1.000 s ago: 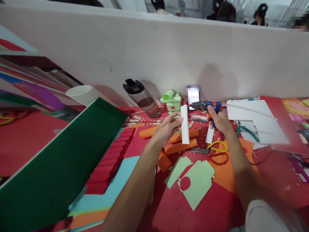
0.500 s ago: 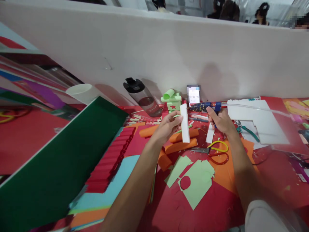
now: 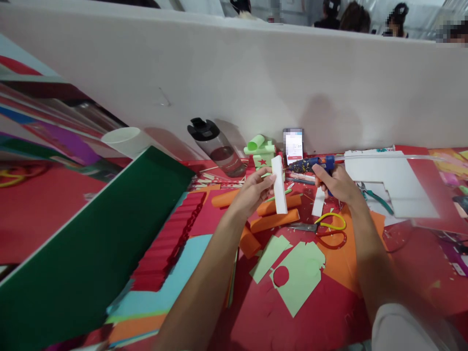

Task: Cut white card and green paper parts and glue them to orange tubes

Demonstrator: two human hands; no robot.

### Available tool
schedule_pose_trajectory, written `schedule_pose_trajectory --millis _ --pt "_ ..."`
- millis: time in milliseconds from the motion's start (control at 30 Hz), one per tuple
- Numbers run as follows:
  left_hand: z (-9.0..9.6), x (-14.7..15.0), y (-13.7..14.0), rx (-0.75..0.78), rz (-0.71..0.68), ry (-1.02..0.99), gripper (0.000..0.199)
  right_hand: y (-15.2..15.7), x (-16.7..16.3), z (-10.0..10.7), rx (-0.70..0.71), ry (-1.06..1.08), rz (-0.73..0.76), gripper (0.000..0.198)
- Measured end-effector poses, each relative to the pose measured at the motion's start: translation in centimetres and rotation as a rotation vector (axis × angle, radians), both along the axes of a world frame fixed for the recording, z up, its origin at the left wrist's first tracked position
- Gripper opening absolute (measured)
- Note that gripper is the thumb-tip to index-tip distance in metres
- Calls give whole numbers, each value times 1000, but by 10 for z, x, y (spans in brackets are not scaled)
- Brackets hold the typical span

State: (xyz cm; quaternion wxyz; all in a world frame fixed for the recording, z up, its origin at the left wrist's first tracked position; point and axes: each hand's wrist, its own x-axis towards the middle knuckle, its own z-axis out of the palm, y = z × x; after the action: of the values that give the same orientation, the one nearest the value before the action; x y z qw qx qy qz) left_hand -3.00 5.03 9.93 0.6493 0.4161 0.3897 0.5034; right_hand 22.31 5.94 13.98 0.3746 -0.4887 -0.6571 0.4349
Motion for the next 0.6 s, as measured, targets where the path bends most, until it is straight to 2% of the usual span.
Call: schedule_pose_trajectory --millis 433,600 --pt "3 1 -2 2 -11 -6 46 0 -4 -2 50 -2 -77 63" --pt "6 0 -2 -14 0 -12 50 0 1 -1 51 -86 -53 63"
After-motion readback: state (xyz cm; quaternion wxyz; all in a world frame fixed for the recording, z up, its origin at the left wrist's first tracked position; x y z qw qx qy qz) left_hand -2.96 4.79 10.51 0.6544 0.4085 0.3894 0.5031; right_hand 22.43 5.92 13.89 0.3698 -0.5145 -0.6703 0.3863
